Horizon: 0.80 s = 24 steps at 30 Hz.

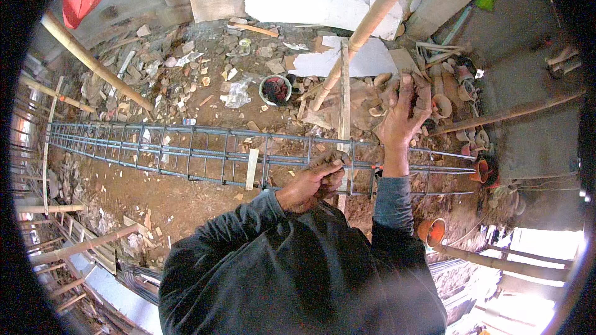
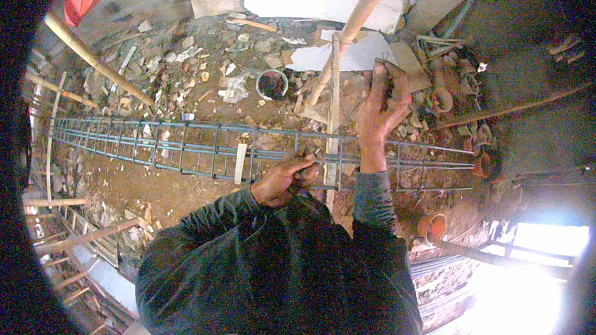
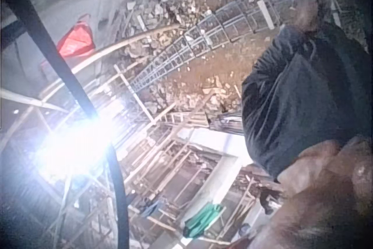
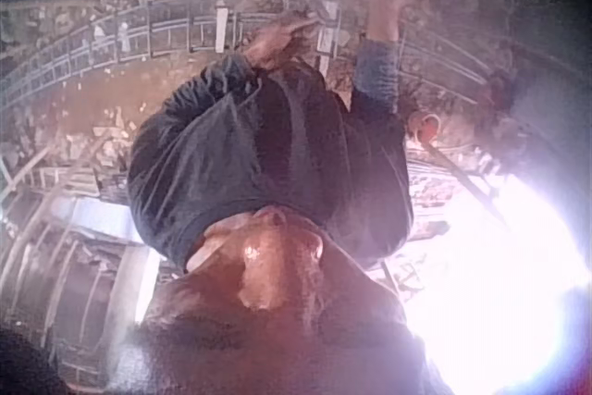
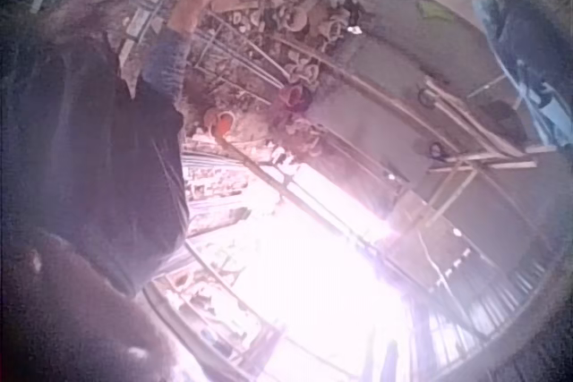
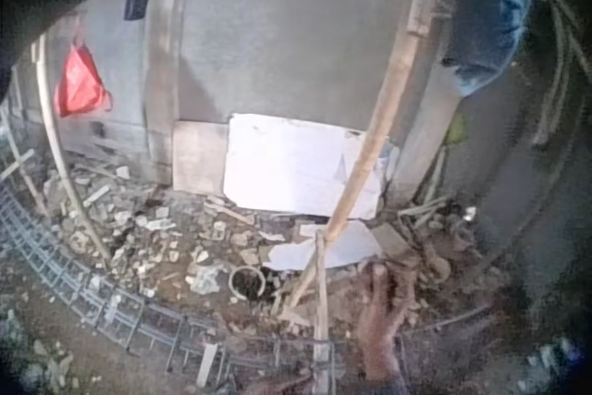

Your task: The person assembles a rebar grid by tying intersecting steel bars with wire using pliers. They repeatedly wrap wire around bar intersections and twist it to secure the grid structure.

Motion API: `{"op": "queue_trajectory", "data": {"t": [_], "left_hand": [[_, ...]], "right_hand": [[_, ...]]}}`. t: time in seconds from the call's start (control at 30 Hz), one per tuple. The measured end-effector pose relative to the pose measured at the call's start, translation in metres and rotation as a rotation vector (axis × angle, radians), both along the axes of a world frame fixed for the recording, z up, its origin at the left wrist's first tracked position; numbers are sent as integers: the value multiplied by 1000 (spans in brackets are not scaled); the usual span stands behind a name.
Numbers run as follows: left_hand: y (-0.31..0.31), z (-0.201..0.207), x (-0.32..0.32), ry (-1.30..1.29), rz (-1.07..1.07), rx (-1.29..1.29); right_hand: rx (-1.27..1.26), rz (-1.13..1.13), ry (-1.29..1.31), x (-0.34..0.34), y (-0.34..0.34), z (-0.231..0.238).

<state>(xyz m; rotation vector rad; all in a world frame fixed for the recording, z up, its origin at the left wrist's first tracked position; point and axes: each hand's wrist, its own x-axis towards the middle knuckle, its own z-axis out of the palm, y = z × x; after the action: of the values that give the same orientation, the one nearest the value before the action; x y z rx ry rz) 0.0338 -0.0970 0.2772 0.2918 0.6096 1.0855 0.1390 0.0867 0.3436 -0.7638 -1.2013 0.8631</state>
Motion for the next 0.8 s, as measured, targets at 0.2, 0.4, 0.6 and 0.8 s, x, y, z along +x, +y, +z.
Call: {"op": "queue_trajectory", "data": {"t": [0.2, 0.4, 0.6, 0.8], "left_hand": [[-5, -9, -7, -60, -172, -107], [2, -94, -35, 926, 239, 521], [-60, -217, -129, 1790, 253, 26], [-81, -243, -141, 1729, -16, -143]], "right_hand": [[2, -65, -217, 4, -13, 1], [-72, -52, -206, 32, -13, 0], [-319, -222, -338, 92, -39, -3], [-478, -154, -160, 90, -74, -51]]}}
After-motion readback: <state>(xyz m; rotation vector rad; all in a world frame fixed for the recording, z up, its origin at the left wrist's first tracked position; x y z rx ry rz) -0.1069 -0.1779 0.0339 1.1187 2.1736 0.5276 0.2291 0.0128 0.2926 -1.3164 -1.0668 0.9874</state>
